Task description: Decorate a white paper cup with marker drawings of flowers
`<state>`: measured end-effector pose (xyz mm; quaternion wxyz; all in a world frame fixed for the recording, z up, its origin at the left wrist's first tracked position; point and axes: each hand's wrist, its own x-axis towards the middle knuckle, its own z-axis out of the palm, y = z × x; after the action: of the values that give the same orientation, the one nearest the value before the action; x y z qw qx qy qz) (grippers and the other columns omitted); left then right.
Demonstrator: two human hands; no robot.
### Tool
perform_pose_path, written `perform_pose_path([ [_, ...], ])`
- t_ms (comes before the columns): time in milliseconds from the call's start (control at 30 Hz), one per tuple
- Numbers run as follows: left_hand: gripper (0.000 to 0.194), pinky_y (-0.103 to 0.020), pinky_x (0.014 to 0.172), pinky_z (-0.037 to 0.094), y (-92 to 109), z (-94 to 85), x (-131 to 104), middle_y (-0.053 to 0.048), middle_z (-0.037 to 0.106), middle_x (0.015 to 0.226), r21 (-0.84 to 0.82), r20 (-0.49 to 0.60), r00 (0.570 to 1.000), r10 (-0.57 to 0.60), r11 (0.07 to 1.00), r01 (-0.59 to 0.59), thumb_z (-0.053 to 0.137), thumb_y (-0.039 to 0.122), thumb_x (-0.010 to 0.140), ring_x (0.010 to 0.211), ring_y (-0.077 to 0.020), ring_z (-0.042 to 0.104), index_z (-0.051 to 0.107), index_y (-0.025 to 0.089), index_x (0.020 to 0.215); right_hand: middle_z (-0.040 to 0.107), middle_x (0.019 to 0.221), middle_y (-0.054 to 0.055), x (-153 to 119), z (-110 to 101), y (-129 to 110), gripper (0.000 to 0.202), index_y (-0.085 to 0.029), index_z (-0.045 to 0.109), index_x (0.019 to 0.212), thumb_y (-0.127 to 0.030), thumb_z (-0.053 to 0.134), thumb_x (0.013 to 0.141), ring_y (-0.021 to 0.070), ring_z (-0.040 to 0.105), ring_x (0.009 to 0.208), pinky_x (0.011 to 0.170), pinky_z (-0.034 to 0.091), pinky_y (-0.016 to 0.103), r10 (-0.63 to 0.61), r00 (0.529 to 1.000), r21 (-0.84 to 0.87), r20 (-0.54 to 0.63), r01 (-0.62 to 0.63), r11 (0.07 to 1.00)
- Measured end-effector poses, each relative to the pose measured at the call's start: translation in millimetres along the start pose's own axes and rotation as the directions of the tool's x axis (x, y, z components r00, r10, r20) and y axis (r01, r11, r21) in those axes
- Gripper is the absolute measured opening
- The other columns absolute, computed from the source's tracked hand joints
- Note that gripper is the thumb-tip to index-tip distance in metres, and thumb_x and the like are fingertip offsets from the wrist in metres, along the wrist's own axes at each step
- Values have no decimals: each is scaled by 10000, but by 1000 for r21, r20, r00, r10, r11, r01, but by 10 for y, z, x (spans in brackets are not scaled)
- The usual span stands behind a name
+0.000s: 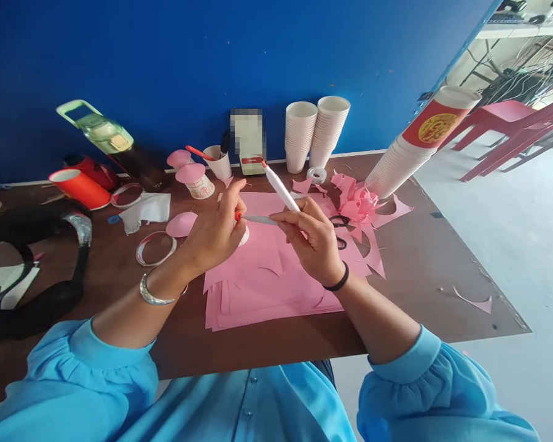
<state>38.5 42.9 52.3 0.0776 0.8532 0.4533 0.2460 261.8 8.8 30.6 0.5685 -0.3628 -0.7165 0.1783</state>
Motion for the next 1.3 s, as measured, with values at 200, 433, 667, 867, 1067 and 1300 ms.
perform_pose_path([
  [200, 611, -366, 740, 563, -1, 48, 6, -123, 728, 1097, 99, -18, 999, 27, 995, -25, 340, 131, 996, 940, -256, 701, 267, 96, 1602, 609, 958, 20, -4, -18, -10, 267, -292, 793, 1128, -109, 626, 1029, 135, 643, 763, 636, 593, 310, -33, 999, -51, -11, 33, 998],
  [433, 678, -381, 739, 551, 19, 69, -9, -138, 720, 1111, 79, 16, 999, 40, 996, -41, 365, 137, 972, 965, -276, 686, 251, 117, 1640, 635, 970, 38, 10, -14, -41, 263, -313, 784, 1135, -143, 604, 1044, 201, 654, 896, 770, 606, 403, -94, 994, -61, 49, 97, 993],
  [667, 649, -395, 963, 598, 14, -64, 5, -126, 662, 1320, -547, 65, 989, 130, 834, -74, 526, 165, 987, 1110, -206, 666, 324, 249, 1599, 588, 893, 3, -22, 9, 26, 160, -283, 789, 1084, -326, 638, 1057, 120, 601, 674, 630, 569, 319, 151, 988, 102, -13, -149, 984],
  [867, 363, -388, 928, 664, -11, -118, 56, -136, 693, 1400, -815, 121, 993, -4, 571, 102, 648, 362, 1027, 1160, -231, 729, 615, 224, 1361, 615, 935, 5, -17, 27, 145, 261, -276, 781, 1054, -525, 734, 990, 111, 566, 665, 570, 530, 289, 345, 938, 364, -22, -314, 877],
  [1067, 344, -364, 874, 694, 21, -72, 51, -95, 812, 1188, -773, 51, 993, -102, 626, 104, 681, 476, 1014, 1020, -212, 780, 778, 192, 1182, 571, 941, -6, -46, 75, 147, 223, -286, 783, 1093, -481, 742, 994, 104, 567, 692, 603, 549, 280, 365, 931, 446, 23, -336, 830],
  [1300, 484, -403, 1026, 628, -92, -151, 139, -122, 742, 1392, -655, 9, 999, -49, 754, 43, 569, 546, 1062, 1197, -242, 749, 651, 217, 1409, 539, 954, -10, -113, 164, 335, 210, -282, 760, 1167, -370, 603, 1060, 100, 581, 682, 674, 582, 304, 277, 961, 226, 8, -271, 936],
])
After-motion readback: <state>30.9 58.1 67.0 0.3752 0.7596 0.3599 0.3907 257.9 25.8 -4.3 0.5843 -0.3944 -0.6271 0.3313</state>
